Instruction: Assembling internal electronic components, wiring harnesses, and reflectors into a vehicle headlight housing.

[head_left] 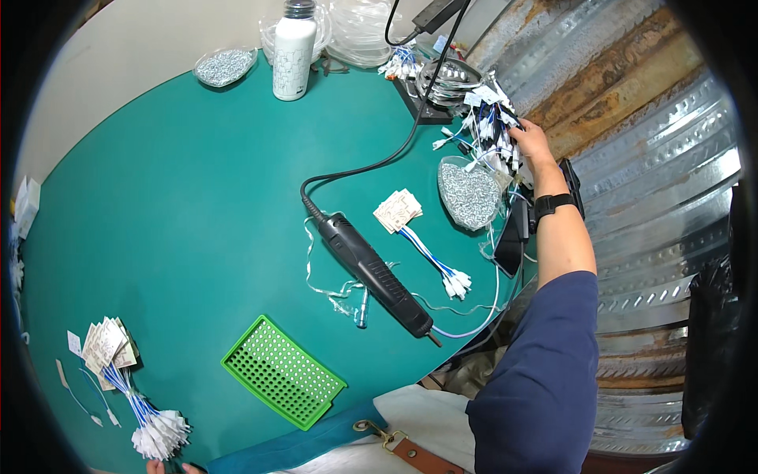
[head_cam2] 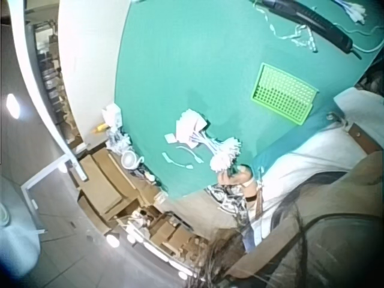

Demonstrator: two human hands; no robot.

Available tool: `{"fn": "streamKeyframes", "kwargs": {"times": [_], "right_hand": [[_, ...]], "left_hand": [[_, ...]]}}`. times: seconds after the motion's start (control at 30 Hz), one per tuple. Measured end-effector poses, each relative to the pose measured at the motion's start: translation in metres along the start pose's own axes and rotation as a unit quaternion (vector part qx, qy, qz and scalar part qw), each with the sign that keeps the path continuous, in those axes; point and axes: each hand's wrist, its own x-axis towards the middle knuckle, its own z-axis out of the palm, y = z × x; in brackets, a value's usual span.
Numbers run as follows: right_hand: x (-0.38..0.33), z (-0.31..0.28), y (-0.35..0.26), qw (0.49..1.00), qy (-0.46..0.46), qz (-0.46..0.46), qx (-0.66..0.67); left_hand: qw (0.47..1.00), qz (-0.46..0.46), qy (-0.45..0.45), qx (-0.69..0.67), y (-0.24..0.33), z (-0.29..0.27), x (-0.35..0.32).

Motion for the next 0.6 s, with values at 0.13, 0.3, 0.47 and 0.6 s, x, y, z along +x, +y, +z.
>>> {"fn": "streamKeyframes", "kwargs": {"times": [0.13,0.3,0.47,0.6], "right_hand": [[0.011,0.001,0.016,0.989,0.018,0.040,0.144],[0.014,-0.004,0.011,0.919,0.004,0.064,0.390],[0.017,-0.019,0.015,0.864,-0.012,0.126,0.487],[0.011,-0.025,0.012,0.927,-0.056,0.092,0.359]], "left_hand": [[1.000,0.009,-0.005,0.002,-0.002,-0.002,0.003],[1.000,0.019,-0.016,0.007,-0.003,-0.007,0.008],[0.999,0.024,-0.026,0.009,-0.002,-0.010,0.011],[0.999,0.026,-0.032,0.009,-0.002,-0.012,0.011]]}}
